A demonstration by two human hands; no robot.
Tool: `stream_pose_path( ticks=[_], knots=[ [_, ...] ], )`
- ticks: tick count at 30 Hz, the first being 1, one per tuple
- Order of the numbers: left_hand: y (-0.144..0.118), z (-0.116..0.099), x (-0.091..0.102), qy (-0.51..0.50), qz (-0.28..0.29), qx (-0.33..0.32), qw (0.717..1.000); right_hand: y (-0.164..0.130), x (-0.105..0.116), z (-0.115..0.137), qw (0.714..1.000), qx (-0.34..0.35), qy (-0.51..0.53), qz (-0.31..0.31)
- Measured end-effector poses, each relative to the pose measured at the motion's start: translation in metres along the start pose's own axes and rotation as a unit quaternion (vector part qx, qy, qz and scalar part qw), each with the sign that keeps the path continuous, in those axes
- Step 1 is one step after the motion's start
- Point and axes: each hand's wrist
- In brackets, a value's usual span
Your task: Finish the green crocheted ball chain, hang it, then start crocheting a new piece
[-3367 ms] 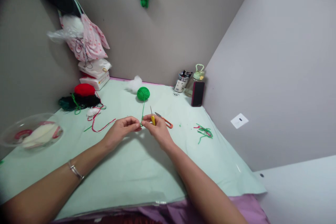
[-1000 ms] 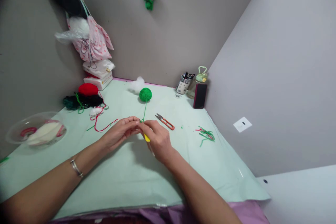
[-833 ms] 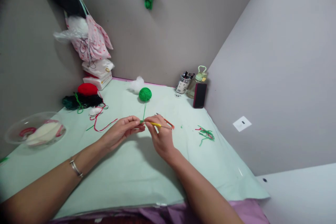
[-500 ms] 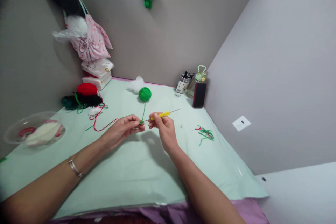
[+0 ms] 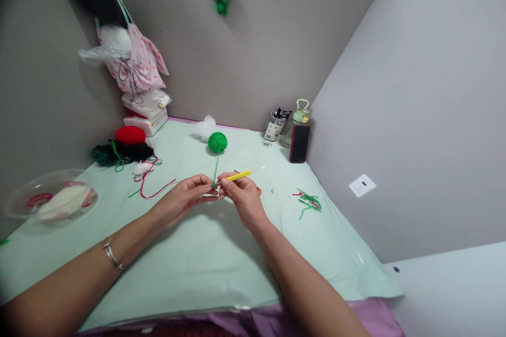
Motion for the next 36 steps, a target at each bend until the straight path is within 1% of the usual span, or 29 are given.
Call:
stream_pose_path(
  ticks=[5, 9, 14, 16, 20, 22, 24, 27, 29, 31, 34, 36],
  knots=[
    [-0.001, -0.001, -0.004, 0.010, -0.002, 0.001, 1.000, 0.000, -0.002, 0.000, 1.000, 0.010, 0.007, 0.002],
    [-0.001, -0.002, -0.005, 0.004, -0.012, 0.003, 1.000, 0.001, 0.000, 0.000, 1.000, 0.002, 0.017, 0.001],
    [-0.003, -0.009, -0.007, -0.028, -0.054, -0.033, 0.998, 0.002, 0.002, 0.000, 1.000, 0.001, 0.024, 0.001],
    [-0.004, -0.013, -0.009, -0.060, -0.058, -0.034, 0.996, 0.001, 0.001, 0.001, 1.000, 0.006, 0.021, 0.009],
    [-0.004, -0.013, -0.012, -0.159, -0.026, 0.011, 0.987, -0.003, -0.004, 0.003, 0.999, 0.012, 0.006, 0.042],
    [-0.003, -0.012, -0.014, -0.200, -0.015, 0.022, 0.979, -0.006, -0.006, 0.003, 0.998, 0.017, -0.001, 0.064],
    [-0.003, -0.014, -0.015, -0.237, -0.030, 0.000, 0.971, -0.008, -0.008, 0.003, 0.995, 0.028, -0.011, 0.091],
    [-0.006, -0.024, -0.019, -0.267, -0.076, -0.072, 0.958, -0.012, -0.010, -0.001, 0.988, 0.047, -0.020, 0.146],
    [-0.011, -0.032, -0.024, -0.252, -0.087, -0.112, 0.957, -0.014, -0.010, -0.003, 0.982, 0.048, -0.027, 0.182],
    [-0.015, -0.037, -0.027, -0.199, -0.078, -0.144, 0.966, -0.016, -0.012, -0.003, 0.977, 0.045, -0.031, 0.206],
    [-0.021, -0.034, -0.028, -0.064, -0.041, -0.203, 0.976, -0.018, -0.012, 0.000, 0.974, 0.038, -0.017, 0.222],
    [-0.023, -0.028, -0.025, 0.056, -0.017, -0.248, 0.967, -0.019, -0.012, 0.004, 0.977, 0.032, -0.001, 0.212]
  ],
)
Point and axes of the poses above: each hand's wrist, its own y-axis towards the middle knuckle, its own x-axis out of the back of the hand, z = x × y, and after that the axes turned 13 degrees about -y, right-handed
